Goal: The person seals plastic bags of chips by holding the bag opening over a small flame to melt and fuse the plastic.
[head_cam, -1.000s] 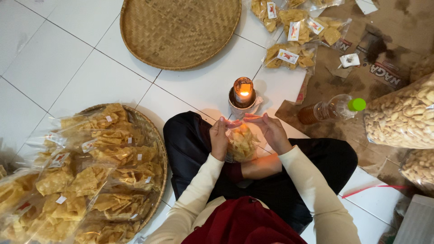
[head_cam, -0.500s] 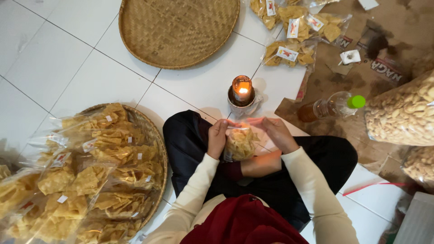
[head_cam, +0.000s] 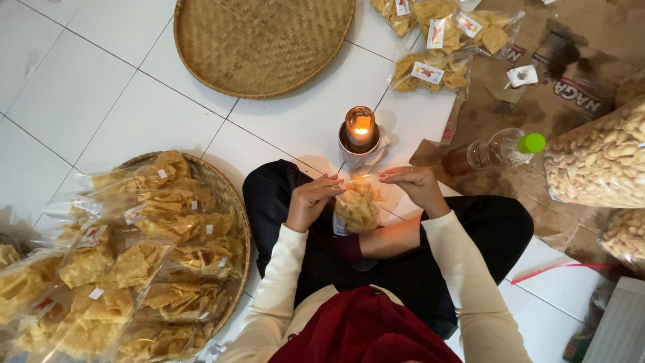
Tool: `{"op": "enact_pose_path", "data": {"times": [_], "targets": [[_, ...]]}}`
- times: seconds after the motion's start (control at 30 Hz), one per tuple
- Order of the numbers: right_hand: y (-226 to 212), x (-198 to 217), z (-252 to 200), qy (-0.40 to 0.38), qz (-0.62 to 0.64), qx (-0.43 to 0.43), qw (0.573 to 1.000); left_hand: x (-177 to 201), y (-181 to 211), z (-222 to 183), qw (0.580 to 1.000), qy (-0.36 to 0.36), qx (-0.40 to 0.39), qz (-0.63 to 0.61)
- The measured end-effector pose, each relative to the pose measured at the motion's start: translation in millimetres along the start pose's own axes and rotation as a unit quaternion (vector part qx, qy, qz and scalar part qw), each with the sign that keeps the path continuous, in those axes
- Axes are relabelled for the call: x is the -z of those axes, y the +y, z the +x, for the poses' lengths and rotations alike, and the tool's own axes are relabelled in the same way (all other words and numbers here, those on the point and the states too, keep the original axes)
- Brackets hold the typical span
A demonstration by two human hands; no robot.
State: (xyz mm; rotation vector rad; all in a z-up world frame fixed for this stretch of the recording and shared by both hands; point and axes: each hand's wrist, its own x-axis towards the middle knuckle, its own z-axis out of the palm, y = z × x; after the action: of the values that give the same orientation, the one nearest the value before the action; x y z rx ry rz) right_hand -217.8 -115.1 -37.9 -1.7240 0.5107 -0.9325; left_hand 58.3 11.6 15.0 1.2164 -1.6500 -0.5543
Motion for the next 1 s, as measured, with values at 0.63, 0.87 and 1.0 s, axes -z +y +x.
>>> {"op": "enact_pose_path", "data": {"times": [0.63,0.87,1.0], "targets": [[-32,-15,0,0.011,-0.089,0.033,0.995,-10,70,44,0.975,-0.028,0.151,0.158],[-37,-13,0,-0.010,0.010,-0.005,1.000,-23,63,35,0.978,0.014,0.177,0.106],[-51,-20,5,0.009,0.153,-0.072,0.986,-26,56,34,0.978,0.024,0.193,0.081]]}}
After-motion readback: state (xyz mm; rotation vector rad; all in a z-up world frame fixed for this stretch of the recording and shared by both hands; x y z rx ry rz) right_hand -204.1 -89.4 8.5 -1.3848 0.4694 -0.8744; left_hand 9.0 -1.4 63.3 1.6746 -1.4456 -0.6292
